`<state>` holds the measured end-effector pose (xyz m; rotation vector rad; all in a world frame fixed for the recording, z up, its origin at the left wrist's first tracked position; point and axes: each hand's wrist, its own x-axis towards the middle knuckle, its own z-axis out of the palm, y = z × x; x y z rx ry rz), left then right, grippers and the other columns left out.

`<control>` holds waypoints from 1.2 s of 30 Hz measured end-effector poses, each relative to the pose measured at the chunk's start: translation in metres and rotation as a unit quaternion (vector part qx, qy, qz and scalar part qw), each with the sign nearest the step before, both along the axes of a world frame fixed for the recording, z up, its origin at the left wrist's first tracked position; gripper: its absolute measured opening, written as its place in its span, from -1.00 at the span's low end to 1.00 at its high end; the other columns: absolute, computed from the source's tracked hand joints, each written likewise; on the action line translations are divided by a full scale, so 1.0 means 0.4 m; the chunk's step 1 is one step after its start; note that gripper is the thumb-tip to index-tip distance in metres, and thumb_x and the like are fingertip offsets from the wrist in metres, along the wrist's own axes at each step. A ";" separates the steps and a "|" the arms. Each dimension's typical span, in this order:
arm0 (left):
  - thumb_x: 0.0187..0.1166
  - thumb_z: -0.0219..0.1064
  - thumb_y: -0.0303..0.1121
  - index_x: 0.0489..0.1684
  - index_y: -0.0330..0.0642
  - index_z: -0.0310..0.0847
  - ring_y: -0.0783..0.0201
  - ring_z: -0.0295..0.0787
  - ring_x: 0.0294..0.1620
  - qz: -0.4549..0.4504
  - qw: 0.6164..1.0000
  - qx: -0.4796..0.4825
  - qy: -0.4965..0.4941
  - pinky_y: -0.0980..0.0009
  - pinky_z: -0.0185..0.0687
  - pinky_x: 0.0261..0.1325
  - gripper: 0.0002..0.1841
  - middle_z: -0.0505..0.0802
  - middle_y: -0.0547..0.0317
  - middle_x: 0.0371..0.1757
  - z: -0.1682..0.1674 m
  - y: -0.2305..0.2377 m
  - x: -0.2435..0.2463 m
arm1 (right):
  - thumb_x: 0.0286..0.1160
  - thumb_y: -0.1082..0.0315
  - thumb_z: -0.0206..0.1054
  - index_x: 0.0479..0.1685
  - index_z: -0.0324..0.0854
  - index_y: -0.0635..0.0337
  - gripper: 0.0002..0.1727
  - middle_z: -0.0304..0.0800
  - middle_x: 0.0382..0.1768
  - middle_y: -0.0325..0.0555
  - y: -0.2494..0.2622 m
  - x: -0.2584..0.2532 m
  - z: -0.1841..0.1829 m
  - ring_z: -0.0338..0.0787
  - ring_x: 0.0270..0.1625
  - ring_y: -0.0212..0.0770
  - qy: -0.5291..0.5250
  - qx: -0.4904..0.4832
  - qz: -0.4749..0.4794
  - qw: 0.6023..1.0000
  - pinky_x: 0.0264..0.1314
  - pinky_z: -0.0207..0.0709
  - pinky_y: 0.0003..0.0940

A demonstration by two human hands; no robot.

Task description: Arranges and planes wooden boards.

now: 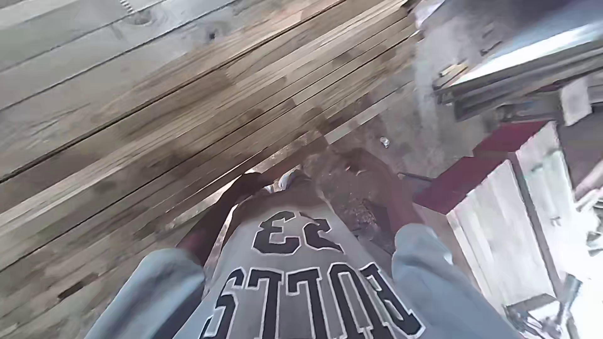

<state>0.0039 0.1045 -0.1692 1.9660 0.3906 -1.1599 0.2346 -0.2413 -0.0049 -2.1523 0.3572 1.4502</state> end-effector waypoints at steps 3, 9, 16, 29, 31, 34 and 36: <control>0.52 0.19 0.43 0.22 -0.16 0.72 -0.16 0.81 0.20 -0.032 0.998 0.023 -0.056 -0.31 0.61 0.31 -0.23 0.86 -0.18 0.09 0.003 -0.004 -0.012 | 0.81 0.25 0.08 0.31 0.60 0.26 -0.65 0.89 -0.22 -0.06 -0.108 -0.071 -0.041 0.77 -0.44 -0.33 -0.026 0.126 -0.226 0.966 -0.41 0.62 -0.46; 0.49 0.38 0.30 0.58 -0.05 0.50 -0.11 0.75 0.35 -0.007 0.999 -0.002 -0.031 -0.23 0.57 0.45 -0.21 0.82 -0.15 0.28 0.080 -0.031 0.045 | 0.88 0.26 -0.13 0.44 0.40 0.29 -0.60 0.83 -0.06 0.12 -0.238 -0.090 -0.121 0.83 -0.28 -0.14 -0.136 0.314 -0.521 0.782 -0.30 0.73 -0.30; 0.24 0.50 0.42 0.72 0.01 0.33 -0.21 0.77 0.30 -0.073 0.987 0.133 -0.055 -0.30 0.63 0.34 0.03 0.81 -0.19 0.28 0.089 -0.172 0.172 | 0.77 0.41 0.17 0.81 0.15 0.03 -0.37 0.82 0.11 0.17 -0.458 0.231 -0.210 0.89 -0.07 0.00 -0.296 0.173 -0.338 0.877 -0.06 0.79 -0.08; 0.40 0.35 0.41 0.60 0.07 0.45 -0.22 0.86 0.13 -0.076 0.953 0.294 0.001 -0.32 0.70 0.12 -0.16 0.87 -0.16 0.14 0.088 -0.256 0.206 | 0.43 0.43 0.34 0.66 0.38 -0.03 -0.31 0.58 0.43 0.34 -0.594 0.556 -0.309 0.76 0.25 0.38 -0.334 -0.185 -0.005 0.924 0.11 0.67 0.39; 0.41 0.35 0.39 0.58 0.10 0.47 -0.22 0.87 0.09 -0.067 0.951 0.303 0.003 -0.34 0.70 0.08 -0.19 0.89 -0.15 0.10 0.087 -0.267 0.210 | 0.47 0.39 0.31 0.61 0.41 0.12 -0.39 0.64 0.35 0.39 -0.609 0.575 -0.268 0.73 0.28 0.40 -0.311 -0.208 -0.002 0.927 0.17 0.62 0.41; 0.41 0.33 0.39 0.57 0.12 0.48 -0.23 0.88 0.06 -0.068 0.945 0.319 0.003 -0.34 0.71 0.05 -0.21 0.90 -0.15 0.04 0.084 -0.267 0.201 | 0.62 0.32 0.19 0.82 0.19 -0.08 -0.29 0.77 0.23 0.31 -0.569 0.655 -0.169 0.81 0.18 0.37 -0.349 -0.183 0.040 0.918 0.10 0.64 0.42; 0.41 0.33 0.39 0.55 0.13 0.50 -0.23 0.88 0.05 -0.067 0.943 0.325 -0.001 -0.34 0.70 0.03 -0.22 0.91 -0.14 0.02 0.081 -0.265 0.205 | 0.57 0.37 0.22 0.86 0.16 -0.14 -0.23 0.68 0.42 0.26 -0.527 0.712 -0.121 0.74 0.34 0.37 -0.336 -0.137 0.066 0.929 0.25 0.57 0.47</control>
